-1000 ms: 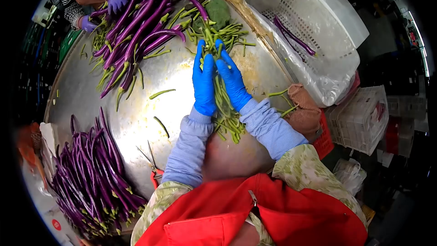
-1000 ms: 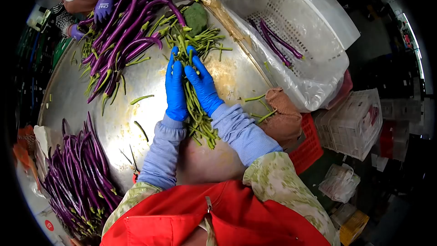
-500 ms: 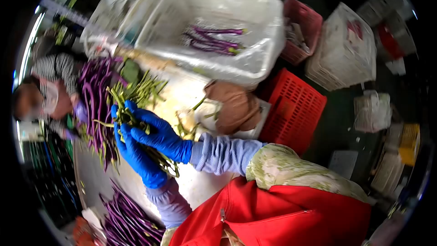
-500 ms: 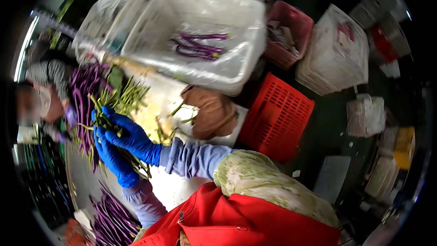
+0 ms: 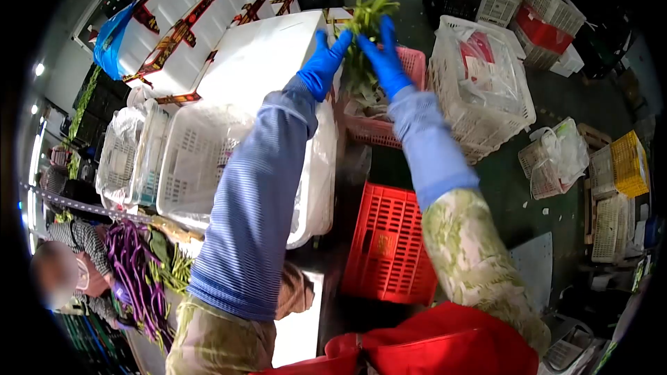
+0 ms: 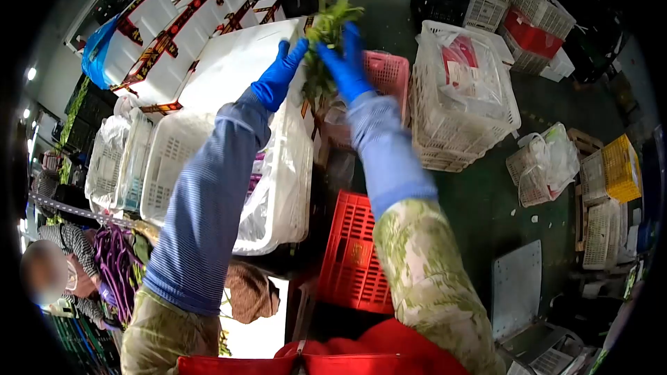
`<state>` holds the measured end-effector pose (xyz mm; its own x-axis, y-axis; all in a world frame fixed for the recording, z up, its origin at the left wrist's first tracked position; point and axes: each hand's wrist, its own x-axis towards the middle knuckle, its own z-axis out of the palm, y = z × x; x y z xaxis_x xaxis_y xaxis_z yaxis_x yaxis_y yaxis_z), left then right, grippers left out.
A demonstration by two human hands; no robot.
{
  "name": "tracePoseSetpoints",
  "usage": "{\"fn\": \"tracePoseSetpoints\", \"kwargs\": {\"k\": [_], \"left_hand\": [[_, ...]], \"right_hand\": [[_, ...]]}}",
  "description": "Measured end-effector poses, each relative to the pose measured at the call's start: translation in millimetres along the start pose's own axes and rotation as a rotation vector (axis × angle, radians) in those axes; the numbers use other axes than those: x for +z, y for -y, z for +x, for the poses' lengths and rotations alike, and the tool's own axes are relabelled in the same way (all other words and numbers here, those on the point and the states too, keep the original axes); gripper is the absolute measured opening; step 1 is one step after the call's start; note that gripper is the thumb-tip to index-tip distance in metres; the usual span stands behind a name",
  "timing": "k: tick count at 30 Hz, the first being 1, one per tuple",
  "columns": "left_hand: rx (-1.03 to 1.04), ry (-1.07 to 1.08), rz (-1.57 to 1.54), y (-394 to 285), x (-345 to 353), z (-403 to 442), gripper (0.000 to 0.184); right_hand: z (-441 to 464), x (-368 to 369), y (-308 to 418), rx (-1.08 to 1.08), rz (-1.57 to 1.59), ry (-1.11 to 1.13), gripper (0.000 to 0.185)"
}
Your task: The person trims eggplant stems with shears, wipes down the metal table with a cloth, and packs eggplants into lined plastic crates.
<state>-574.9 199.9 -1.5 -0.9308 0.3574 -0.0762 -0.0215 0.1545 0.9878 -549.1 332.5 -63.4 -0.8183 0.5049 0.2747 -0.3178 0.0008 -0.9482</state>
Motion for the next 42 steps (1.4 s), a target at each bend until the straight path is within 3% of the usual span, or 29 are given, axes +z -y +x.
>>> {"fn": "tracePoseSetpoints", "kwargs": {"k": [1, 3, 4, 6, 8, 11, 13, 15, 16, 17, 19, 21, 23, 25, 27, 31, 33, 34, 35, 37, 39, 42], "left_hand": [[0.054, -0.039, 0.140, 21.9, -4.5, 29.0, 0.087], [0.214, -0.034, 0.021, 53.8, -24.3, 42.8, 0.077], [0.190, -0.020, -0.024, 36.5, -33.7, 4.9, 0.067], [0.182, 0.009, -0.073, 15.8, -60.2, -73.6, 0.052], [0.246, -0.025, -0.031, 29.8, -110.3, -138.0, 0.044], [0.317, -0.405, 0.202, 46.4, -185.3, -274.5, 0.044], [0.267, -0.718, 0.142, 53.7, -229.5, -373.1, 0.045], [0.227, -0.916, 0.299, 81.8, -248.2, -465.2, 0.052], [0.055, -0.888, 0.551, 97.6, -248.8, -510.8, 0.058], [0.007, -0.851, 0.642, 119.6, -244.1, -554.9, 0.067], [-0.209, -0.779, 0.832, 156.9, -211.0, -623.4, 0.088], [-0.405, -0.731, 0.950, 181.3, -188.5, -626.3, 0.113], [-0.536, -0.769, 1.040, 209.3, -179.9, -639.7, 0.116], [-0.617, -0.826, 0.970, 222.2, -188.9, -629.1, 0.119], [-0.515, -0.928, 0.901, 227.1, -214.1, -609.2, 0.120], [-0.461, -1.043, 0.906, 221.5, -288.6, -572.6, 0.121], [-0.417, -1.103, 0.885, 227.3, -324.7, -564.5, 0.122], [-0.436, -1.124, 0.888, 232.8, -342.3, -561.0, 0.124], [-0.491, -1.137, 0.871, 237.6, -359.6, -558.3, 0.123], [-0.512, -1.158, 0.829, 248.1, -391.5, -553.6, 0.120], [-0.506, -1.125, 0.812, 258.2, -412.6, -540.4, 0.110], [-0.334, -1.207, 0.831, 270.2, -409.7, -511.8, 0.086]], "right_hand": [[42.5, -47.3, -68.3, 0.257, -0.300, -0.039, 0.089], [45.0, -110.8, -120.8, 0.428, -0.425, -0.011, 0.080], [45.8, -141.8, -145.1, 0.513, -0.488, 0.012, 0.076], [1.9, -150.8, -153.9, 0.472, -0.167, -0.125, 0.057], [-45.2, -149.3, -174.8, 0.351, -0.138, -0.151, 0.043], [-151.4, -122.8, -192.7, 0.396, -0.065, -0.020, 0.040], [-215.1, -73.3, -106.4, 0.388, -0.025, 0.174, 0.045], [-268.3, -9.6, -3.4, 0.350, 0.016, 0.296, 0.050], [-302.5, 13.6, 20.8, 0.322, 0.044, 0.414, 0.050], [-337.2, 37.4, 44.0, 0.291, 0.062, 0.526, 0.051], [-399.8, 79.2, 79.5, -0.048, -0.042, 0.991, 0.060], [-425.7, 145.1, 86.0, -0.197, -0.236, 1.298, 0.079], [-475.5, 184.2, 94.3, -0.635, -0.646, 1.487, 0.099], [-502.2, 216.0, 63.8, -0.748, -0.826, 1.670, 0.107], [-500.0, 258.5, 44.0, -0.891, -0.884, 1.597, 0.110], [-465.2, 369.3, -2.1, -0.807, -0.636, 1.389, 0.110], [-443.1, 426.9, -32.2, -0.653, -0.592, 1.336, 0.106], [-434.6, 449.0, -55.2, -0.690, -0.536, 1.242, 0.099], [-431.3, 463.3, -56.9, -0.661, -0.650, 1.270, 0.097], [-428.3, 481.1, -60.6, -0.585, -0.893, 1.318, 0.093], [-438.3, 476.1, -77.8, -0.554, -0.772, 1.317, 0.078], [-472.2, 447.1, -33.4, -0.359, -0.496, 1.342, 0.057]]}}
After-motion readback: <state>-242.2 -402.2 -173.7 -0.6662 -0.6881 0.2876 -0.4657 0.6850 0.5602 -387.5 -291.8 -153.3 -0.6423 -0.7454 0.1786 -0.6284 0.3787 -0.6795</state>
